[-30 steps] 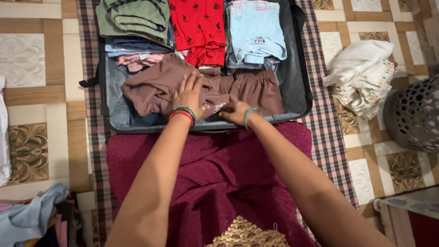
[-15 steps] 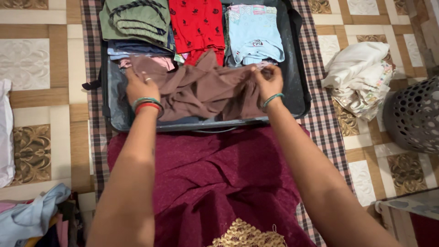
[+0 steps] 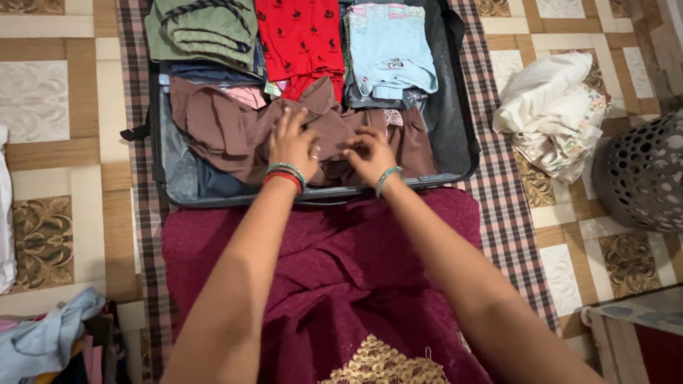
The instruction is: The person folds several pieces of clothing by hand and places them into an open suitcase. They fold a light blue shirt, a brown top, and a brown blouse with lace trim, arranging each neatly inside the suitcase.
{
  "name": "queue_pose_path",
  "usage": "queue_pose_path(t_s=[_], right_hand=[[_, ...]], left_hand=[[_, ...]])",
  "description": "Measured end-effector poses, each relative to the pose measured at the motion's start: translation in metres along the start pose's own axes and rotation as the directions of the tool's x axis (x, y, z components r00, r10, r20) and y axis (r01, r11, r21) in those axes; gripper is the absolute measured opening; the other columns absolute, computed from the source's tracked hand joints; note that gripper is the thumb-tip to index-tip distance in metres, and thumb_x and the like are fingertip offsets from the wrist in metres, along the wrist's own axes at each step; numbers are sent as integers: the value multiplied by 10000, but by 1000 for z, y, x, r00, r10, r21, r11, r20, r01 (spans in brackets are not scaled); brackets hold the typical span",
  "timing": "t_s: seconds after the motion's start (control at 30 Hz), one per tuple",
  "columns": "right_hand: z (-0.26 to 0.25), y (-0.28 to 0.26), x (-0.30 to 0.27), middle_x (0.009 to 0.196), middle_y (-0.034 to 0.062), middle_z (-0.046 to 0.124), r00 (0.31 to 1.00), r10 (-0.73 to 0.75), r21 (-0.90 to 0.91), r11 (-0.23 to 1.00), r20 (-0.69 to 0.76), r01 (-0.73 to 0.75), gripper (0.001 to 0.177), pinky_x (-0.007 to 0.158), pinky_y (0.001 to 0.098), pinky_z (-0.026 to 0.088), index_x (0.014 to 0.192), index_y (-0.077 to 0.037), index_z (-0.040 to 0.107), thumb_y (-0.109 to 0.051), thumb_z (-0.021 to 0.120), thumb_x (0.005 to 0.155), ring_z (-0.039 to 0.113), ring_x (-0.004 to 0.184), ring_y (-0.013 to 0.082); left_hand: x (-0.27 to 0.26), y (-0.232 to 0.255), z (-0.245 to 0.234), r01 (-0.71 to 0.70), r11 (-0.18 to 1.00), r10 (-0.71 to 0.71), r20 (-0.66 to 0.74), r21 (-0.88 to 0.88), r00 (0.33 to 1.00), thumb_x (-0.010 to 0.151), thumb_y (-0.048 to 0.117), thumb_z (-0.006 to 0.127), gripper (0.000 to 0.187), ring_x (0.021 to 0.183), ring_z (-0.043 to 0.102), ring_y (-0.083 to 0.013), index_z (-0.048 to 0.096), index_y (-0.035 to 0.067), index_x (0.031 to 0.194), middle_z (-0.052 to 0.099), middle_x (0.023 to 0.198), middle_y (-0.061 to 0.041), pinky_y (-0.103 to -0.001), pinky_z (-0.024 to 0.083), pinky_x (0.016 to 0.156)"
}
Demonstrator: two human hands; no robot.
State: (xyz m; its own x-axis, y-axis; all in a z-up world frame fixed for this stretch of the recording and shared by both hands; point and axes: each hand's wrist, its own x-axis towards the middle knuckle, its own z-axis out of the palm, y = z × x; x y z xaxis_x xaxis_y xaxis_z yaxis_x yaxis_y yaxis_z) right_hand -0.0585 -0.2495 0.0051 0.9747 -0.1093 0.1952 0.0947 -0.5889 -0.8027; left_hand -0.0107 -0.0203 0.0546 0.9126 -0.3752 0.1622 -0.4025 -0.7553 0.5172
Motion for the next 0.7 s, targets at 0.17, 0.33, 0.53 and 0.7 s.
queue_pose_path(t_s=[0.17, 0.33, 0.53, 0.7], right_hand=[[-2, -29, -4, 1505, 190, 477, 984, 61, -46, 997, 167, -55, 408, 824, 321, 600, 1197, -59, 714, -251, 783, 844, 745, 855, 231], [-5, -43, -3, 1217, 176, 671, 961, 111, -167, 983, 252, -70, 428, 795, 321, 570, 1158, -58, 744, -351, 796, 850, 732, 838, 201], [-8, -58, -11, 721, 23, 718, 864, 359, -3, 924, 354, -383, 414, 609, 291, 520, 909, -57, 769, -469, 727, 896, 625, 642, 85], [-13, -66, -10, 622, 21, 646, 824, 367, -135, 929, 432, -344, 487, 588, 301, 479, 784, -74, 765, -537, 679, 910, 562, 599, 85]], left_hand=[[-8, -3, 29, 82, 992, -63, 196, -92, 979, 821, 193, 749, 417, 1381, 391, -393, 688, 176, 1233, 454, 1526, -71, -476, 410, 1083], [-19, -11, 32, 74, 993, -56, 196, -90, 979, 886, 251, 705, 311, 1234, 560, -336, 705, 179, 1188, 682, 1270, -68, -450, 475, 1042], [-17, -3, 17, 407, 893, -370, 203, -191, 907, 1094, 419, 534, 342, 1049, 658, -406, 625, 165, 1304, 712, 1035, -172, -522, 489, 940], [-24, -11, 26, 124, 990, -113, -147, 69, 983, 721, 465, 747, 544, 1153, 622, -399, 680, 212, 1198, 708, 1225, -193, -457, 503, 934]])
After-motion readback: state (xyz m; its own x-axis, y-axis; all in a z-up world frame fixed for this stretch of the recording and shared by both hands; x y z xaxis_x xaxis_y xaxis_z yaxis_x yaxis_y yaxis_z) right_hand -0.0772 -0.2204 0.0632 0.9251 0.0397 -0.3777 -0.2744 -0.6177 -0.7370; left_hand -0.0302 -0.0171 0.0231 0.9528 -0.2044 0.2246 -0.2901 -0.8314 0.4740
